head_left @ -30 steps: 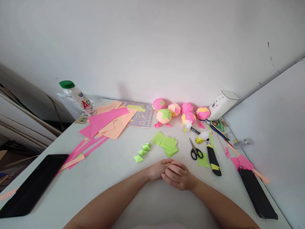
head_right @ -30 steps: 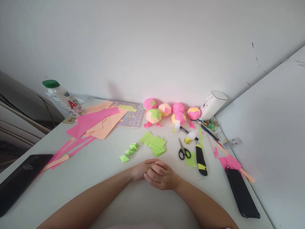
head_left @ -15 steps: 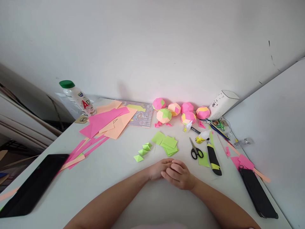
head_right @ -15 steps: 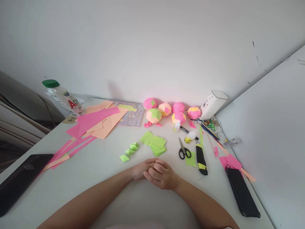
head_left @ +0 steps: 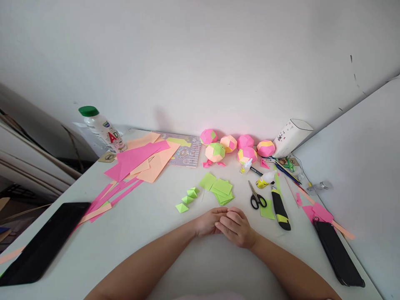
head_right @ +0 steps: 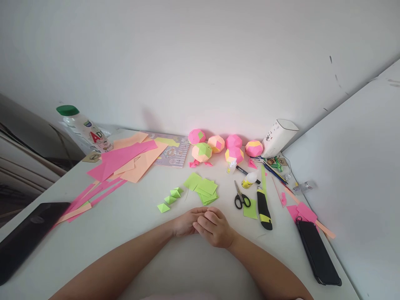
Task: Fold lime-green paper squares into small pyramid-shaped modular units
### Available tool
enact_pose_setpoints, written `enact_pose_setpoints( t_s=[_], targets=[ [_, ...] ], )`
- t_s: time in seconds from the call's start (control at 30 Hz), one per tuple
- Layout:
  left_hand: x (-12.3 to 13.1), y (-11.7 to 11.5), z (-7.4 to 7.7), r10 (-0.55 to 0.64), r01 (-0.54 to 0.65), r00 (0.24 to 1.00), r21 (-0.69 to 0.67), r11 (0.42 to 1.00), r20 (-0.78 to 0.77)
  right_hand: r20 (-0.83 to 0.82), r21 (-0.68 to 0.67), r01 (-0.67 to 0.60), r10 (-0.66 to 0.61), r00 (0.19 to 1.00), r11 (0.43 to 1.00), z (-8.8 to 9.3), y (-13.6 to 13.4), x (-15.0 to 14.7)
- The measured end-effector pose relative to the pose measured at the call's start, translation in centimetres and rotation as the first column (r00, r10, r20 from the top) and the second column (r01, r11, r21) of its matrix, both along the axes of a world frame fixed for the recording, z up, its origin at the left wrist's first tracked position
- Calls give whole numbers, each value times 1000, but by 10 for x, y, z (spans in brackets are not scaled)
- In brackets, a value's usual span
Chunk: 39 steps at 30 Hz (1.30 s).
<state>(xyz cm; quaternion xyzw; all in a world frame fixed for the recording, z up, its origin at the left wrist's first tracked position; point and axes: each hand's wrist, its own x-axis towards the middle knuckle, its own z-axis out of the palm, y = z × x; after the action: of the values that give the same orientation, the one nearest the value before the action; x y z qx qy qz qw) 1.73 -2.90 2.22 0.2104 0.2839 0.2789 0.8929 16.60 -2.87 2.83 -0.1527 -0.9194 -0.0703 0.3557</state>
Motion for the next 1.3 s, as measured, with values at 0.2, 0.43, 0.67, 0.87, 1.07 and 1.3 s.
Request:
enact_pose_setpoints(
  t_s=[0.2,0.43,0.67,0.87,1.07,1.3],
  targets=[
    [0,0,-3,7,-7,1000,-11,1000,29,-52,29,12,-11,999,999,1,1,-1],
    [2,0,0,31,-32,994,5,999,110,-108,-74,120,-127,986,990,-6,8,1],
    [3,0,-2,-15,-7,988,142,990,154,-183,-394,220,-311,932,892,-9,30,8],
    [4,-1,-1,-12,-7,992,145,989,128,-131,-548,312,-448,884,776,-17,53,11],
    [2,2,0,-18,2,975,75,997,220,91,-469,429,-441,893,772,-24,61,11],
    [1,3,-3,17,-33,970,59,998,243,177,-385,530,-503,846,756,-26,58,5]
  ],
)
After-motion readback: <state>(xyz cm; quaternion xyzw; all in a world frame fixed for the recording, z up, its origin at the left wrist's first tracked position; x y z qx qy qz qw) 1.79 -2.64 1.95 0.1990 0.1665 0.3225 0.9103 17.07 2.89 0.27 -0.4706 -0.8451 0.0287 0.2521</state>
